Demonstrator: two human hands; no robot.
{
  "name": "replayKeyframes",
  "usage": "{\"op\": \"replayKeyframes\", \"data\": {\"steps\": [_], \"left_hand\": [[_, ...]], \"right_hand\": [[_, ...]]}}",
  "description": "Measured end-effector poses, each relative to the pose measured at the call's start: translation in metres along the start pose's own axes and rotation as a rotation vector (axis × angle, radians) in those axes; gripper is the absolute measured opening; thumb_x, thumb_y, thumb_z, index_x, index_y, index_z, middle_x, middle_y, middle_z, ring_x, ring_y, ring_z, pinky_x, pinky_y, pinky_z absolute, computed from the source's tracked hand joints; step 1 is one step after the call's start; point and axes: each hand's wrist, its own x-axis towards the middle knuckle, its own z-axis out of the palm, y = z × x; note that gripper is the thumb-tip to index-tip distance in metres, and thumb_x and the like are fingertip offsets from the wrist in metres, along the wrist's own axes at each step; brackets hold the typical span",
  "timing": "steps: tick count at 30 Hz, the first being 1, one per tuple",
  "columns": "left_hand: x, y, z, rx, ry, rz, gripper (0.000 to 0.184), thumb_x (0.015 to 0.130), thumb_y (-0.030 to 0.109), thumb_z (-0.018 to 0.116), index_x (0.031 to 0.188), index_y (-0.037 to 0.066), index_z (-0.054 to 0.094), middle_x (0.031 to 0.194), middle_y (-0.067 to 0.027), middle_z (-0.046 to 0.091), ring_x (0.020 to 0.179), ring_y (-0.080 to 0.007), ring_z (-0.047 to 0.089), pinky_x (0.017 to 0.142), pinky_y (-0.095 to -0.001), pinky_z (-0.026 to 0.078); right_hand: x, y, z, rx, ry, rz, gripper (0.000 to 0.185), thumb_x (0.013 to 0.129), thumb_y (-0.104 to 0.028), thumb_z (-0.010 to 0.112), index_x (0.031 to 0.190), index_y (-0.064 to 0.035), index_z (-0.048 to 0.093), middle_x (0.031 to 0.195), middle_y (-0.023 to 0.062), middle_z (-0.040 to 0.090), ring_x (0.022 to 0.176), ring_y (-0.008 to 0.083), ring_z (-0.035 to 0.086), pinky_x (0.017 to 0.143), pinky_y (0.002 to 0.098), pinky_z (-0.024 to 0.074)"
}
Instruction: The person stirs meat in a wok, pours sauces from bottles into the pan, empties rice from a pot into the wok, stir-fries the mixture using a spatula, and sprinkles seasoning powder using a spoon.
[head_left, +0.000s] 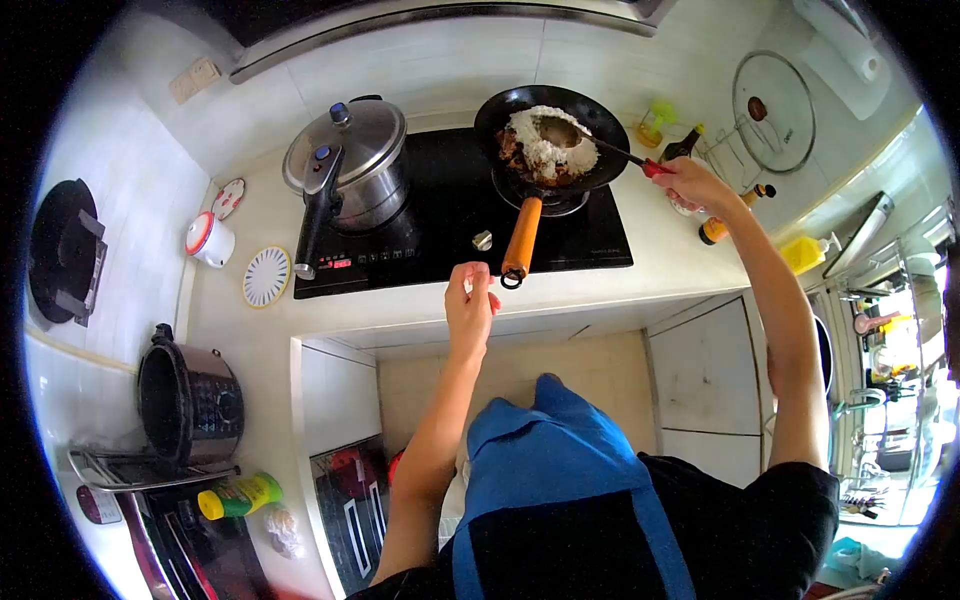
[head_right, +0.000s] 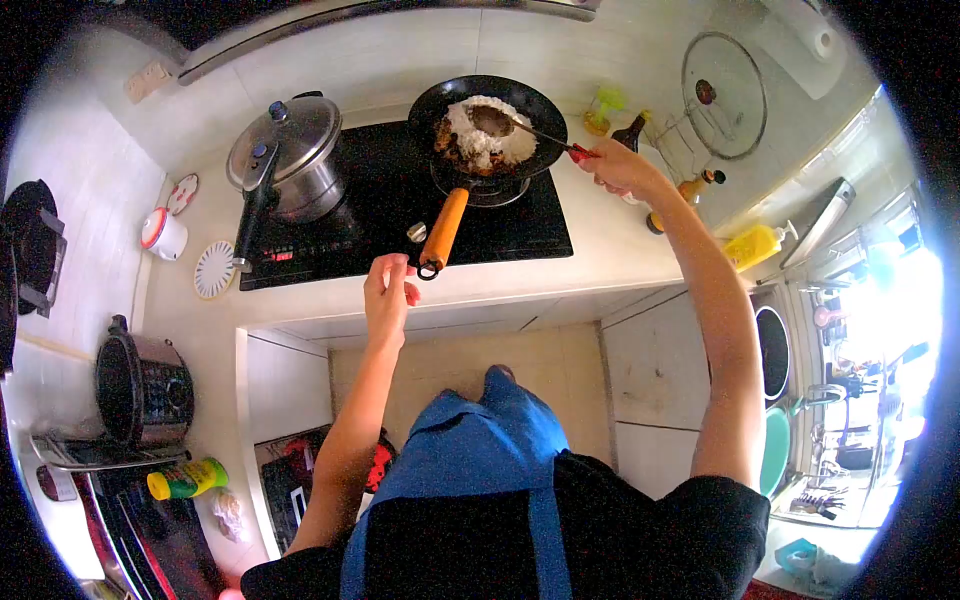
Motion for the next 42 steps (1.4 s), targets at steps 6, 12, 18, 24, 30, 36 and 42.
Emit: {"op": "replayKeyframes", "data": {"steps": [6, 12, 18, 24, 30, 36, 42], "left_hand": [[-0.004, 0.02, 0.021, 0.014, -0.087, -0.136, 0.04, 0.092, 0.039, 0.051, 0.109, 0.003, 0.049, 0.087, -0.0075, 0.056, 0.055, -0.0105, 0.056, 0.046, -0.0222, 0.044], [-0.001, 0.025, 0.043, 0.036, -0.124, -0.129, 0.051, 0.089, 0.042, 0.054, 0.118, 0.001, 0.045, 0.087, -0.0081, 0.057, 0.054, -0.0097, 0.056, 0.045, -0.0217, 0.045], [0.007, 0.016, 0.052, 0.045, -0.073, -0.11, 0.046, 0.087, 0.032, 0.061, 0.113, -0.002, 0.047, 0.079, -0.006, 0.056, 0.049, -0.0077, 0.052, 0.042, -0.0204, 0.042], [0.008, 0.012, 0.053, 0.029, -0.029, -0.089, 0.041, 0.086, 0.026, 0.062, 0.114, -0.001, 0.048, 0.078, -0.0059, 0.057, 0.048, -0.0068, 0.051, 0.041, -0.0198, 0.04], [0.008, 0.011, 0.053, 0.014, -0.03, -0.084, 0.042, 0.085, 0.025, 0.063, 0.115, 0.0, 0.049, 0.079, -0.0066, 0.059, 0.049, -0.0064, 0.051, 0.041, -0.0191, 0.04], [0.012, 0.018, 0.047, 0.001, -0.095, -0.138, 0.044, 0.082, 0.022, 0.064, 0.117, 0.001, 0.047, 0.083, -0.0064, 0.059, 0.054, -0.0085, 0.054, 0.043, -0.0203, 0.042], [0.037, 0.029, 0.047, 0.016, -0.223, -0.357, 0.045, 0.078, 0.017, 0.063, 0.118, 0.005, 0.045, 0.084, -0.0054, 0.058, 0.059, -0.0115, 0.057, 0.044, -0.0231, 0.047]], "right_hand": [[0.007, 0.042, 0.036, 1.159, -0.497, 0.162, 0.033, 0.096, -0.03, 0.041, 0.102, 0.0009, 0.051, 0.062, -0.0029, 0.04, 0.04, 0.0009, 0.029, 0.029, 0.0159, 0.0215], [0.019, 0.032, 0.041, 0.844, -0.235, 0.159, 0.024, 0.095, -0.027, 0.044, 0.088, -0.0043, 0.047, 0.067, 0.0043, 0.049, 0.04, 0.0043, 0.032, 0.031, 0.0173, 0.0241], [0.086, 0.021, -0.023, -0.79, 0.451, -0.614, 0.015, 0.087, -0.015, 0.051, 0.09, -0.0008, 0.055, 0.081, 0.0171, 0.062, 0.069, 0.0283, 0.063, 0.056, 0.0418, 0.0491], [0.057, -0.039, 0.004, -1.053, 0.305, -0.443, 0.017, 0.078, -0.002, 0.054, 0.095, -0.0005, 0.057, 0.09, 0.0205, 0.063, 0.087, 0.0361, 0.062, 0.072, 0.0453, 0.0507], [0.02, -0.055, -0.016, -1.074, 0.278, -0.431, 0.019, 0.076, -0.003, 0.055, 0.095, -0.0011, 0.058, 0.09, 0.0196, 0.063, 0.086, 0.0361, 0.062, 0.072, 0.0459, 0.0509], [0.024, -0.107, -0.055, -1.328, 0.401, -0.356, 0.02, 0.082, -0.018, 0.056, 0.092, -0.0019, 0.057, 0.079, 0.0168, 0.061, 0.078, 0.0316, 0.062, 0.066, 0.0423, 0.0516], [0.113, -0.163, -0.066, -1.116, 0.111, 0.097, 0.021, 0.083, -0.005, 0.043, 0.094, 0.0061, 0.057, 0.073, 0.0188, 0.058, 0.049, 0.0239, 0.055, 0.036, 0.0367, 0.0412]]}}
